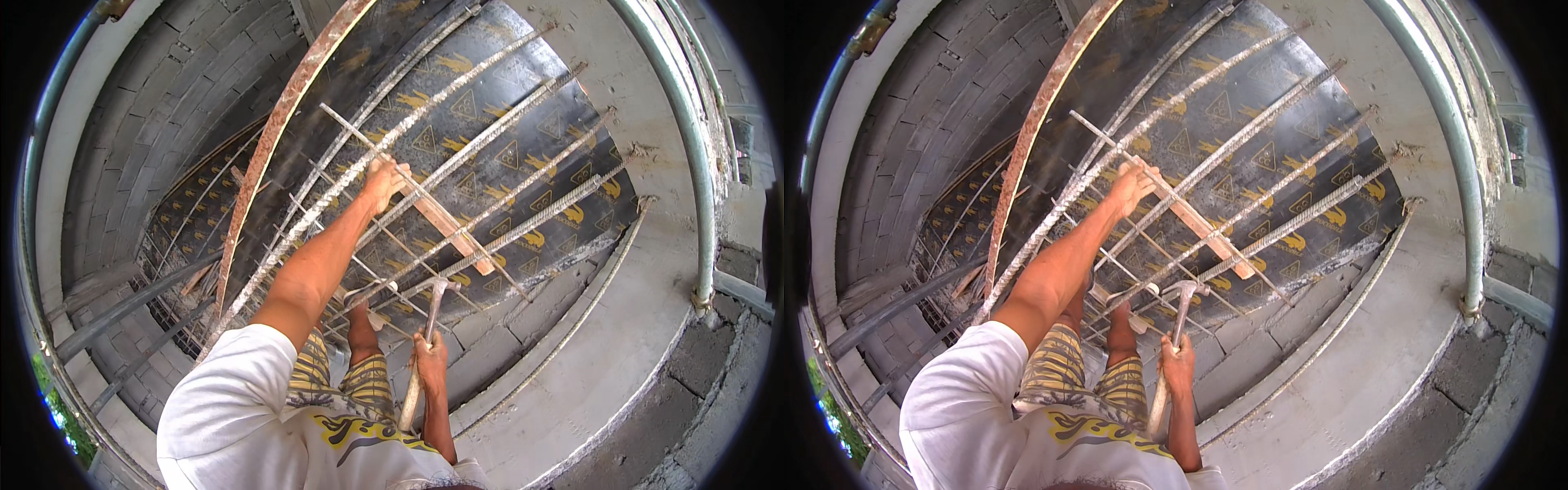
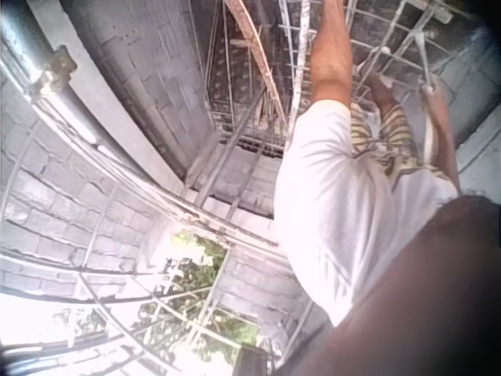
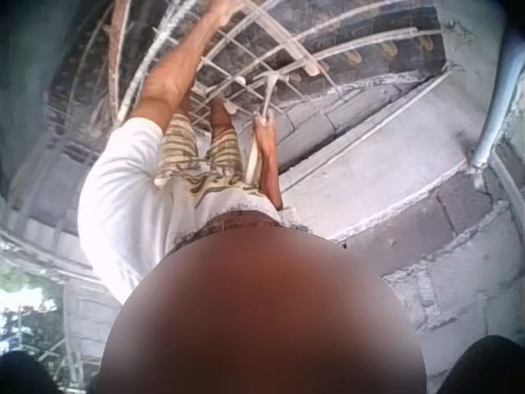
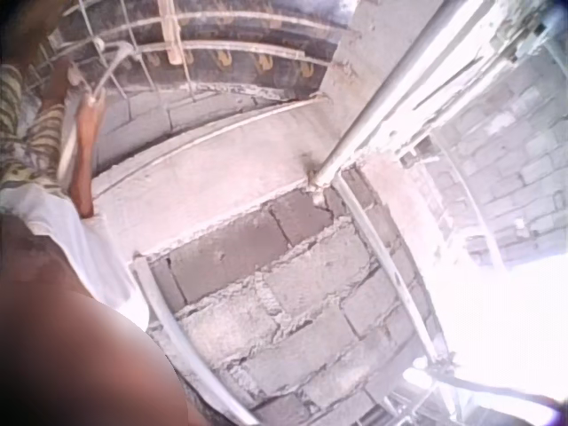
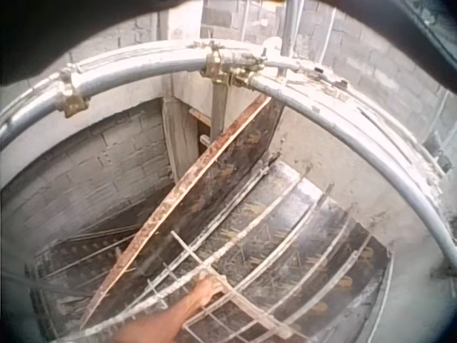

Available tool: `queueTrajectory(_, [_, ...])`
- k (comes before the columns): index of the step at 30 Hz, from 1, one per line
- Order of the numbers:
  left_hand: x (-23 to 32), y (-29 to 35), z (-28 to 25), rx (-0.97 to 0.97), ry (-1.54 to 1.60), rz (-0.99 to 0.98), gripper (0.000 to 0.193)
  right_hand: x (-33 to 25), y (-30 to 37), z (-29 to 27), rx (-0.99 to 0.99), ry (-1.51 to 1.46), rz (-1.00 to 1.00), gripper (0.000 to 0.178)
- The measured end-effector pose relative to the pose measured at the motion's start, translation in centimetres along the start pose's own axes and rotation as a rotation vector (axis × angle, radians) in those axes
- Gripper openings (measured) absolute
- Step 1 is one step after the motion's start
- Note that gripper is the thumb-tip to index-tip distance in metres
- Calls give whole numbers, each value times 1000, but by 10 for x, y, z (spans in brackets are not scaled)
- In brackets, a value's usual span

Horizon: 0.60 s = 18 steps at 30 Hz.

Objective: The person works on a spiral rebar cage, using pliers to bend and twist wire ties around intersecting rebar rods. They repeatedly position the rods, secure them with wire, and adjust the cage structure while standing on the spiral framework.

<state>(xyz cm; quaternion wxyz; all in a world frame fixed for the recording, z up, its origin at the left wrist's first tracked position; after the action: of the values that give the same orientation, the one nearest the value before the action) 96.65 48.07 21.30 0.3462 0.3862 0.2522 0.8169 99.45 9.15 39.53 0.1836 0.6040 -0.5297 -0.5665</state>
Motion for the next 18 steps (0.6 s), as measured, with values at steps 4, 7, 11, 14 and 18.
queueTrajectory(4, [14, 9, 3, -103, -6, -33, 62, 23, 3, -2, 24, 32, 1, 22])
queueTrajectory(7, [30, 15, -1, 17, -89, -12, 48, 39, 10, 1, 16, 46, 73, 24])
queueTrajectory(11, [38, 16, 4, -117, -24, 34, 37, 47, 18, 5, 10, 119, 105, 28])
queueTrajectory(14, [33, 9, -6, -126, 14, 34, 38, 39, 19, 8, -14, 144, 79, 28])
queueTrajectory(18, [42, -1, -27, -77, -67, 221, 28, 3, 17, 13, -48, 149, -39, 39])
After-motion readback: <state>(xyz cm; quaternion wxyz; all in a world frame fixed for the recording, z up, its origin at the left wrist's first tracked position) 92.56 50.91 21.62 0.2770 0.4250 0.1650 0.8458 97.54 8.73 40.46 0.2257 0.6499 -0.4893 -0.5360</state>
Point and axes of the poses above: each hand's wrist, its own y-axis away from the middle knuckle, its own z-axis out of the palm, x = y × z, the point moved 5 cm from there along -y, towards the middle knuckle, and after that the axes turned 9 degrees about y, right-handed, at the moved point
